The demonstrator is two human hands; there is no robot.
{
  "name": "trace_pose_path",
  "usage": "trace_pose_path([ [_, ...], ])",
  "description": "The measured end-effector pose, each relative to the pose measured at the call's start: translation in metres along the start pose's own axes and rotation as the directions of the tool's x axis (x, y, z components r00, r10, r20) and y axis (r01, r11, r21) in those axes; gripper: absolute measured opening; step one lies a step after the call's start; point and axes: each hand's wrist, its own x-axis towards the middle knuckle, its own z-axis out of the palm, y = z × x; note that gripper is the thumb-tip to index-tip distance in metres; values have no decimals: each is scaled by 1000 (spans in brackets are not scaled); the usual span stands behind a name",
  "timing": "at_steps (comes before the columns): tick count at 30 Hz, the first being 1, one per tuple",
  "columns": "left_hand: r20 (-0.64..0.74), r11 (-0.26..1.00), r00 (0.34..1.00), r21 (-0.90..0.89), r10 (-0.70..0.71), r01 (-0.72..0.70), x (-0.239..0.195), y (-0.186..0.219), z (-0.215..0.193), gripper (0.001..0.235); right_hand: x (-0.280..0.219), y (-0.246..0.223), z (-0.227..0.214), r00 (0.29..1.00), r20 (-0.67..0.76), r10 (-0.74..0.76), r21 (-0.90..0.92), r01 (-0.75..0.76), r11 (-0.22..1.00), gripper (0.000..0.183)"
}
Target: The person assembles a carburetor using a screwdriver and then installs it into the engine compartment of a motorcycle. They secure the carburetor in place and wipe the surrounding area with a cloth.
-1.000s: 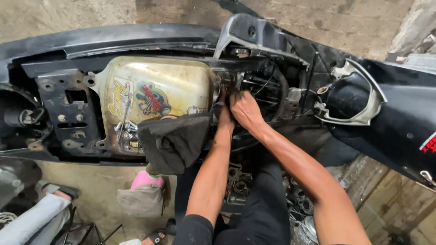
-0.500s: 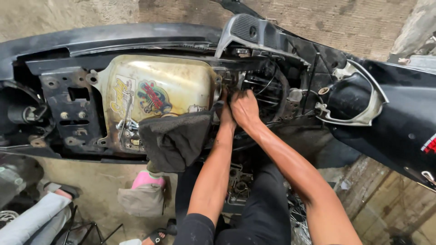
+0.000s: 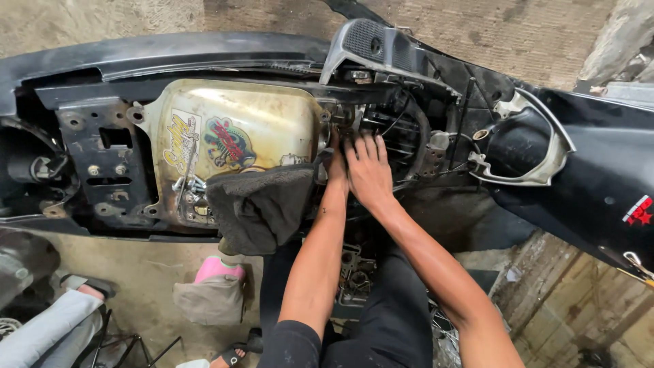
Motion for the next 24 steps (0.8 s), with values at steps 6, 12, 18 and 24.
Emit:
trace_pose_path([
  [6,-89,956,996,294,6,21,-52,32,-4,97,-20,12,-21,998,-37,43,305,-29,952,42],
  [12,-29,881,999,472,43,-24,-73,49,-4,94,-45,30,-25,983,-30,184,528,-140,838,36],
  [18,149,670,989,733,14,-120,-74,48,-23,92,-86,55,-18,934,189,304,622,-353,699,24],
  [24,546,457,770,621,331,-637,-177,95,-46,50,-93,32,-39,740,544,395,740,-645,189,27],
])
